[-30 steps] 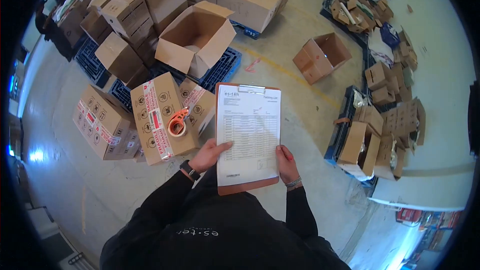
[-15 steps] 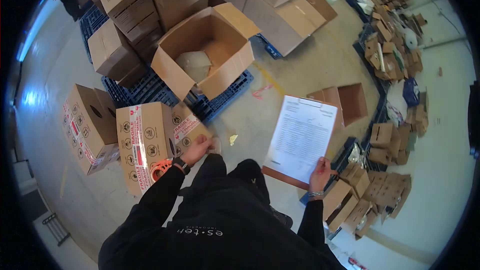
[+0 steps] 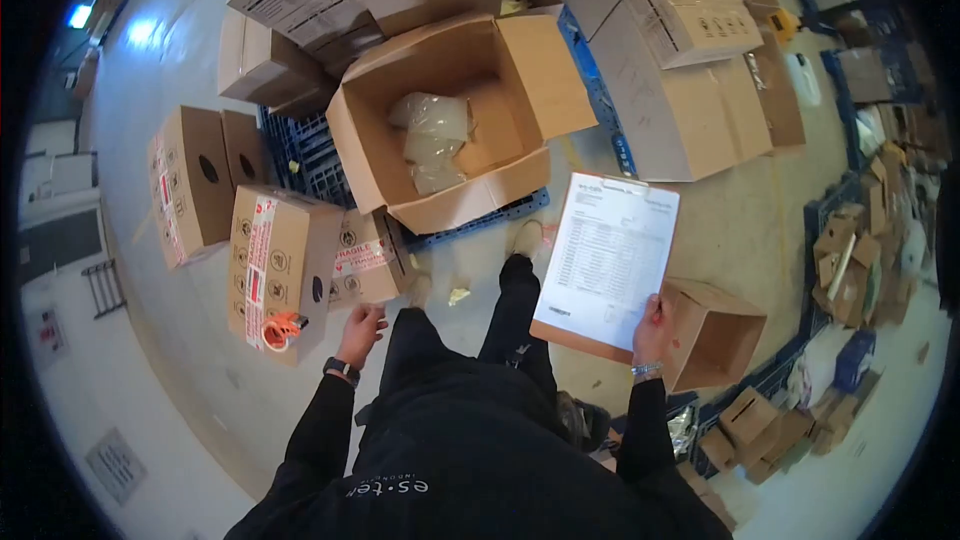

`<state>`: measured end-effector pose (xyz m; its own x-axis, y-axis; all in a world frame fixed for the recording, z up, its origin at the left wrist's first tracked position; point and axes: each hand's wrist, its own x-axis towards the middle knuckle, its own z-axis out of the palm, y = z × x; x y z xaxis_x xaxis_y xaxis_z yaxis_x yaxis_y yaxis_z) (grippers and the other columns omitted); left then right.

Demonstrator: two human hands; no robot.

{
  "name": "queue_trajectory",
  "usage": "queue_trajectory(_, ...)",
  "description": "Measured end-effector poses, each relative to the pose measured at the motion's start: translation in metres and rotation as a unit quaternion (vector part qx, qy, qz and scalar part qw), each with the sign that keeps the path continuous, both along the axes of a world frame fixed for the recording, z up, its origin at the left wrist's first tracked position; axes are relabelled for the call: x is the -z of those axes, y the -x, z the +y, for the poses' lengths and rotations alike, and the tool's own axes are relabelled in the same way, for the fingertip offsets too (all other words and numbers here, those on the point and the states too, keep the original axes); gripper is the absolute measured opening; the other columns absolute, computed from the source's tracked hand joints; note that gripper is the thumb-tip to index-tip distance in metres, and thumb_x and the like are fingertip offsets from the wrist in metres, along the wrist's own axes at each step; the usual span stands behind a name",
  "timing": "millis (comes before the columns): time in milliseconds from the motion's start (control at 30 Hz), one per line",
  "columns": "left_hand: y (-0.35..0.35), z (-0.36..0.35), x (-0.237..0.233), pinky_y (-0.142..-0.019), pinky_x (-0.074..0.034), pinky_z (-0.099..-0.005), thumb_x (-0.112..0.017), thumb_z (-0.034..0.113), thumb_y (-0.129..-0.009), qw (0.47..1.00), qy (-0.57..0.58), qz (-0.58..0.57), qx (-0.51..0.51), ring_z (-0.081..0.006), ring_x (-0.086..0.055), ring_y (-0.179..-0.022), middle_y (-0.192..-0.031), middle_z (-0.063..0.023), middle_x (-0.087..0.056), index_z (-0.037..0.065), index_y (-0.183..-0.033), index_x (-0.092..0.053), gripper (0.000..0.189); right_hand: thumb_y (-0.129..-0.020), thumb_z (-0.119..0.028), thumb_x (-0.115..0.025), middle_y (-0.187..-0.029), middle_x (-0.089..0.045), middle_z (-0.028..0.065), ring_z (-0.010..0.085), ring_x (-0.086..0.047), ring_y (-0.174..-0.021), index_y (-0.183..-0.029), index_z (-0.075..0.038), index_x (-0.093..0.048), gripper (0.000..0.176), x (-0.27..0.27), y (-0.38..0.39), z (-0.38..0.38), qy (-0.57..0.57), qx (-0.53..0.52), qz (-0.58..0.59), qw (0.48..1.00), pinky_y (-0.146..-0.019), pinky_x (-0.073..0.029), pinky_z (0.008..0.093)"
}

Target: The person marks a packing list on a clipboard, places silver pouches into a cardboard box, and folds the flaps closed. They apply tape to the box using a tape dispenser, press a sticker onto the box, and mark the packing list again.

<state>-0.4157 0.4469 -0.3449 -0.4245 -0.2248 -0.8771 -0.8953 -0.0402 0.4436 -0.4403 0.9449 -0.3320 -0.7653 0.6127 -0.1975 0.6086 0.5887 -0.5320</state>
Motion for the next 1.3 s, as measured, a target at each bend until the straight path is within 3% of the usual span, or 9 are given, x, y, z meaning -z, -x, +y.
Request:
queue_trajectory(33,0.002,0.021,-0.005,-0.068,-0.045,-0.0258,-0.061,0.031,-0.094,1.0,-0.009,0.009,-0.013,-0.0098,-0.059,-0.08,-0.09,0.0013,-0.06,0.01,-0.098,-0.057,0.022,-0.101,-0.03,-0.054,-0.068,-0.043,-0.0007,0.0097,-0.039,-0.065,-0.089,0.001,-0.059,0.033,0.008,0.018,0.011,0.076,-0.025,0.072,0.994,-0.059,-0.035,0.0274)
queue_trajectory(133,0.019,0.074,-0.02,-0.069,-0.047,-0.0255,-0.062,0.027,-0.095,0.982,-0.032,0.096,0.162,-0.0094,-0.058,-0.079,-0.089,-0.0005,-0.061,0.007,-0.102,-0.059,0.022,-0.1,-0.028,-0.054,-0.067,-0.05,0.003,0.0125,-0.048,-0.065,-0.091,0.001,-0.059,0.032,0.005,0.061,0.029,0.13,-0.057,0.046,0.989,-0.06,-0.04,0.0307)
queue_trajectory(267,0.056,0.124,-0.048,-0.072,-0.048,-0.0254,-0.064,0.026,-0.095,0.974,-0.03,0.086,0.206,-0.0089,-0.057,-0.079,-0.089,-0.0015,-0.062,0.005,-0.104,-0.059,0.023,-0.1,-0.026,-0.055,-0.068,-0.049,0.0006,0.0096,-0.045,-0.065,-0.092,0.001,-0.059,0.029,-0.007,0.092,0.032,0.116,-0.08,-0.008,0.99,-0.06,-0.039,0.028)
queue_trajectory(600,0.147,0.17,-0.069,-0.081,-0.045,-0.025,-0.06,0.031,-0.097,0.975,-0.146,0.156,0.059,-0.0082,-0.055,-0.095,-0.103,0.0003,-0.06,0.008,-0.115,-0.057,0.029,-0.101,-0.023,-0.054,-0.083,-0.06,0.0002,0.0082,-0.053,-0.079,-0.099,0.001,-0.062,0.025,-0.045,0.15,0.005,0.35,-0.046,0.016,0.936,-0.072,-0.043,0.0238)
queue_trajectory(733,0.185,0.183,-0.095,-0.098,-0.045,-0.0328,-0.045,0.034,-0.103,0.896,-0.326,0.293,-0.071,-0.0172,-0.054,-0.118,-0.128,-0.0083,-0.057,0.002,-0.137,-0.045,0.046,-0.101,-0.021,-0.054,-0.09,-0.062,0.0007,0.0074,-0.053,-0.087,-0.101,0.003,-0.061,0.025,-0.094,0.167,-0.029,0.438,-0.077,0.043,0.894,-0.079,-0.042,0.0227)
queue_trajectory(900,0.195,0.152,-0.163,-0.098,-0.048,-0.0351,-0.047,0.022,-0.101,0.875,-0.368,0.289,-0.124,-0.0228,-0.059,-0.115,-0.129,-0.0161,-0.057,-0.005,-0.133,-0.046,0.042,-0.104,-0.023,-0.046,-0.094,-0.061,0.0037,0.0092,-0.053,-0.086,-0.104,0.003,-0.058,0.028,-0.162,0.175,-0.063,0.44,-0.191,0.083,0.873,-0.08,-0.042,0.0229)
queue_trajectory(1133,0.182,0.113,-0.199,-0.092,-0.054,-0.0371,-0.05,0.017,-0.097,0.841,-0.372,0.372,-0.129,-0.0265,-0.063,-0.111,-0.125,-0.0196,-0.059,-0.006,-0.134,-0.042,0.045,-0.103,-0.025,-0.047,-0.097,-0.058,0.0057,0.0092,-0.053,-0.086,-0.115,0.001,-0.053,0.029,-0.232,0.187,-0.081,0.431,-0.146,0.229,0.86,-0.081,-0.043,0.0239)
queue_trajectory(1200,0.178,0.101,-0.207,-0.092,-0.055,-0.0378,-0.049,0.017,-0.097,0.817,-0.404,0.393,-0.12,-0.0277,-0.062,-0.113,-0.126,-0.021,-0.058,-0.006,-0.137,-0.039,0.047,-0.1,-0.025,-0.052,-0.095,-0.057,0.0059,0.0102,-0.054,-0.085,-0.112,0.001,-0.054,0.029,-0.246,0.191,-0.09,0.334,-0.287,0.346,0.828,-0.08,-0.045,0.0253)
queue_trajectory(1300,0.173,0.086,-0.215,-0.093,-0.055,-0.0387,-0.048,0.018,-0.097,0.811,-0.404,0.405,-0.122,-0.0288,-0.063,-0.112,-0.127,-0.0232,-0.057,-0.007,-0.138,-0.037,0.049,-0.097,-0.021,-0.057,-0.095,-0.06,0.0077,0.0112,-0.056,-0.086,-0.108,0.002,-0.055,0.026,-0.267,0.193,-0.127,0.36,-0.313,0.418,0.773,-0.08,-0.047,0.0261)
